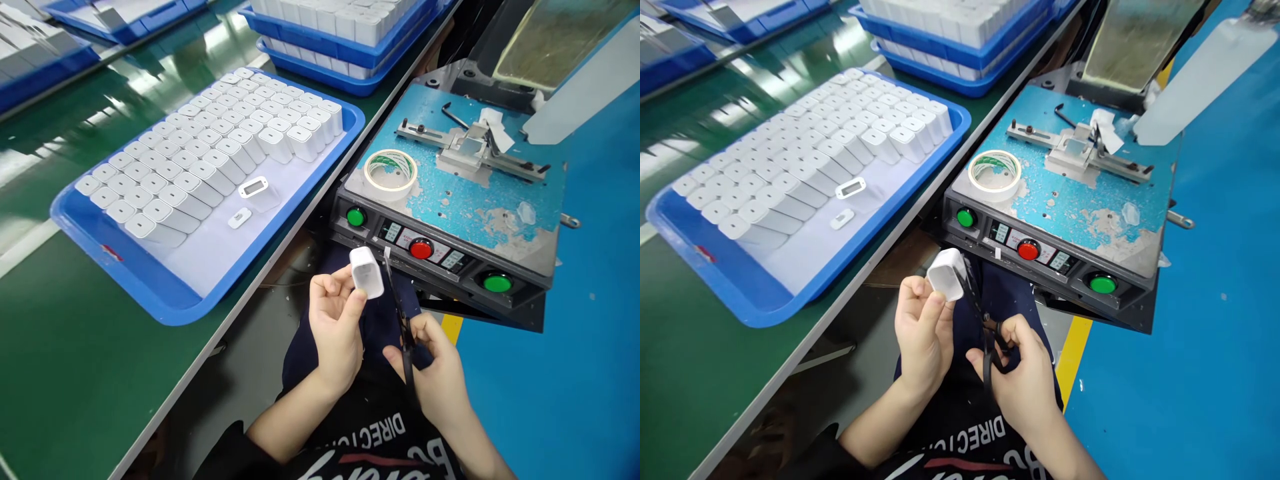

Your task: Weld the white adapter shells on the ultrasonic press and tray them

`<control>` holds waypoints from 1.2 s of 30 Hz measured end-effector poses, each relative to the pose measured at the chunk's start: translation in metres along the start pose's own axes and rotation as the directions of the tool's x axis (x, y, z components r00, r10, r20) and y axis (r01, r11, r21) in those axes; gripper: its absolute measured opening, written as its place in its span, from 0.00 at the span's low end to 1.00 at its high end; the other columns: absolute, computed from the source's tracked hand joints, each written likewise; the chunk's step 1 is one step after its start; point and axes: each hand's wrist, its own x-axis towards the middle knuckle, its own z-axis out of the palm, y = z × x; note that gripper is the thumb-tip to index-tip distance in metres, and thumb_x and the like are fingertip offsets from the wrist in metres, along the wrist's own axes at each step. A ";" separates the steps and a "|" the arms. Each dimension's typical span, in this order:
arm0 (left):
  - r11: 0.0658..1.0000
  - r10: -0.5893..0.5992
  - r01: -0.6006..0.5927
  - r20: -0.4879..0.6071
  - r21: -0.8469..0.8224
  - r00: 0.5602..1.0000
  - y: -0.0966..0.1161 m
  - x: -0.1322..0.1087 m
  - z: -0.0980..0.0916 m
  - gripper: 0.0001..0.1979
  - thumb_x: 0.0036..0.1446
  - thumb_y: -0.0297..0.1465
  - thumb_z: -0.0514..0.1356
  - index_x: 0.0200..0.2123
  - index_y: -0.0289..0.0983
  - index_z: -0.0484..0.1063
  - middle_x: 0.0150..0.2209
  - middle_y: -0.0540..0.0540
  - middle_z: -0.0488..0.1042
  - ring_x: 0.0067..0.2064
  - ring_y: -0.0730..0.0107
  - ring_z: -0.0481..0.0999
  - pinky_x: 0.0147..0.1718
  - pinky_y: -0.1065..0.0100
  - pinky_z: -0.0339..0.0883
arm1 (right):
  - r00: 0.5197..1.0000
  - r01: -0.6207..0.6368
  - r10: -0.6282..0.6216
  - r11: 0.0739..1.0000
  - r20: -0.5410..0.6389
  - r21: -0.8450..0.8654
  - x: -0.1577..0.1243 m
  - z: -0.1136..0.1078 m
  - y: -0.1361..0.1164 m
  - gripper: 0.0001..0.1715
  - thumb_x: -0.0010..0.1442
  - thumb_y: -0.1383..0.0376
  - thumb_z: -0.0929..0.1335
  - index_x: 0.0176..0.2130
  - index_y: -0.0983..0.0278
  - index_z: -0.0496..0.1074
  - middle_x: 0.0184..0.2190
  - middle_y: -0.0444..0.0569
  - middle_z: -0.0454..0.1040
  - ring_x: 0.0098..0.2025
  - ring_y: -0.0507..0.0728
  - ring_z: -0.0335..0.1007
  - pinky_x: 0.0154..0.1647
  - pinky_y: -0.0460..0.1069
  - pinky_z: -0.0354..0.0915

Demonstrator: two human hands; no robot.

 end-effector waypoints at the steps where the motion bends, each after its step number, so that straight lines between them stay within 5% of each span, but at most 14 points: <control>1: 1.000 -0.005 0.005 0.008 -0.001 1.000 0.000 0.000 0.000 0.18 0.51 0.30 0.67 0.31 0.40 0.56 0.37 0.50 0.72 0.40 0.73 0.75 0.38 0.74 0.69 | 1.000 0.006 -0.006 0.999 0.001 -0.035 0.000 -0.001 -0.002 0.20 0.53 0.58 0.71 0.28 0.58 0.54 0.23 0.38 0.58 0.26 0.52 0.55 0.28 0.45 0.55; 12: 1.000 0.002 -0.003 0.013 0.016 1.000 -0.001 -0.001 -0.001 0.19 0.50 0.30 0.68 0.31 0.40 0.56 0.39 0.49 0.72 0.43 0.72 0.74 0.40 0.73 0.68 | 0.976 0.047 -0.090 0.975 -0.197 -0.216 0.002 0.004 0.006 0.24 0.52 0.55 0.71 0.24 0.59 0.52 0.20 0.39 0.55 0.25 0.52 0.51 0.26 0.45 0.53; 19: 0.999 -0.020 0.021 -0.006 0.035 1.000 0.001 0.000 -0.002 0.20 0.49 0.31 0.69 0.31 0.40 0.56 0.39 0.48 0.73 0.43 0.69 0.75 0.38 0.71 0.69 | 0.987 0.019 -0.026 0.999 -0.161 -0.043 0.003 0.001 0.011 0.24 0.53 0.55 0.71 0.25 0.59 0.52 0.22 0.38 0.54 0.24 0.51 0.50 0.24 0.45 0.53; 26: 0.999 -0.032 0.032 0.055 0.009 0.998 -0.001 -0.001 -0.002 0.19 0.51 0.29 0.68 0.32 0.40 0.56 0.40 0.48 0.73 0.43 0.70 0.75 0.39 0.71 0.69 | 0.997 0.029 -0.034 0.996 -0.069 -0.079 0.002 -0.003 0.000 0.23 0.50 0.58 0.73 0.26 0.58 0.53 0.22 0.38 0.56 0.26 0.52 0.53 0.28 0.46 0.55; 32: 0.999 -0.028 0.025 0.057 0.042 0.998 -0.002 -0.002 -0.005 0.19 0.51 0.30 0.68 0.32 0.40 0.56 0.40 0.47 0.73 0.43 0.69 0.75 0.39 0.70 0.69 | 0.982 0.041 -0.067 0.988 -0.175 -0.147 0.004 0.002 0.006 0.25 0.53 0.56 0.71 0.24 0.59 0.51 0.20 0.38 0.54 0.25 0.51 0.50 0.24 0.45 0.51; 36: 0.997 -0.067 0.066 0.045 0.026 0.997 0.000 -0.004 -0.003 0.20 0.50 0.30 0.68 0.31 0.40 0.55 0.41 0.48 0.74 0.43 0.70 0.75 0.37 0.72 0.68 | 0.984 0.024 -0.032 0.999 -0.174 -0.048 0.004 0.004 0.010 0.27 0.52 0.56 0.72 0.23 0.59 0.50 0.20 0.37 0.51 0.23 0.50 0.47 0.22 0.45 0.50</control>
